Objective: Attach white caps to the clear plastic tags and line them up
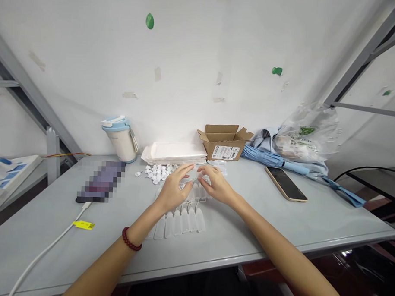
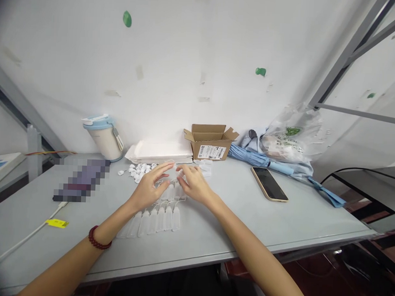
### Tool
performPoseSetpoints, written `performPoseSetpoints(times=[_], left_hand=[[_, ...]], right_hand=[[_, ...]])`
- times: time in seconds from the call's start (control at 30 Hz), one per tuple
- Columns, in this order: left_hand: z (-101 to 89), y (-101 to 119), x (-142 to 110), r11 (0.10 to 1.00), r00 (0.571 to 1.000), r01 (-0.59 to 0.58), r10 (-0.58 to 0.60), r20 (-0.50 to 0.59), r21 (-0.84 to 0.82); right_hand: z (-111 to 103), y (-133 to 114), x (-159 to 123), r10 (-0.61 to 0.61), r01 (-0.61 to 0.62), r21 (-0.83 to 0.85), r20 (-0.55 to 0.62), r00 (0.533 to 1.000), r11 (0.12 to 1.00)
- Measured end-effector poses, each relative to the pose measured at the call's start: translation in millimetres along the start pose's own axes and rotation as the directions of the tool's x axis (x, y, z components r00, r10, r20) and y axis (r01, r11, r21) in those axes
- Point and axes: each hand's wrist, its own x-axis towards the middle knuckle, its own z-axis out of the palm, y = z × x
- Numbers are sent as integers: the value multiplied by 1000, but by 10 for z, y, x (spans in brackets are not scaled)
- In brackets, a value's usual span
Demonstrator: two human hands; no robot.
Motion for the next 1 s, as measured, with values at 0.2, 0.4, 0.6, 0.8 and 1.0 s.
performPoseSetpoints(times=[0.2, 0.4, 0.6, 0.8, 1.0], left_hand=[[22, 7, -32, 984, 995, -103, 100, 24, 144], [36, -22, -62, 949, 981, -192, 182, 66, 248], [45, -13, -75, 932, 970, -244, 237, 61, 268], [29, 1, -69, 924, 965, -264, 255, 69, 275], [51, 22, -61, 949, 973, -221, 231, -19, 223]], right_hand=[[8, 11, -10, 41, -40, 32, -14, 999, 999], [10, 24, -5, 78, -75, 90, -28, 997, 993], [-37, -15, 1, 194, -194, 169, 17, 981, 966], [-47, -25, 10, 221, -218, 228, 13, 975, 949], [-76, -30, 26, 265, -252, 327, 4, 964, 911]])
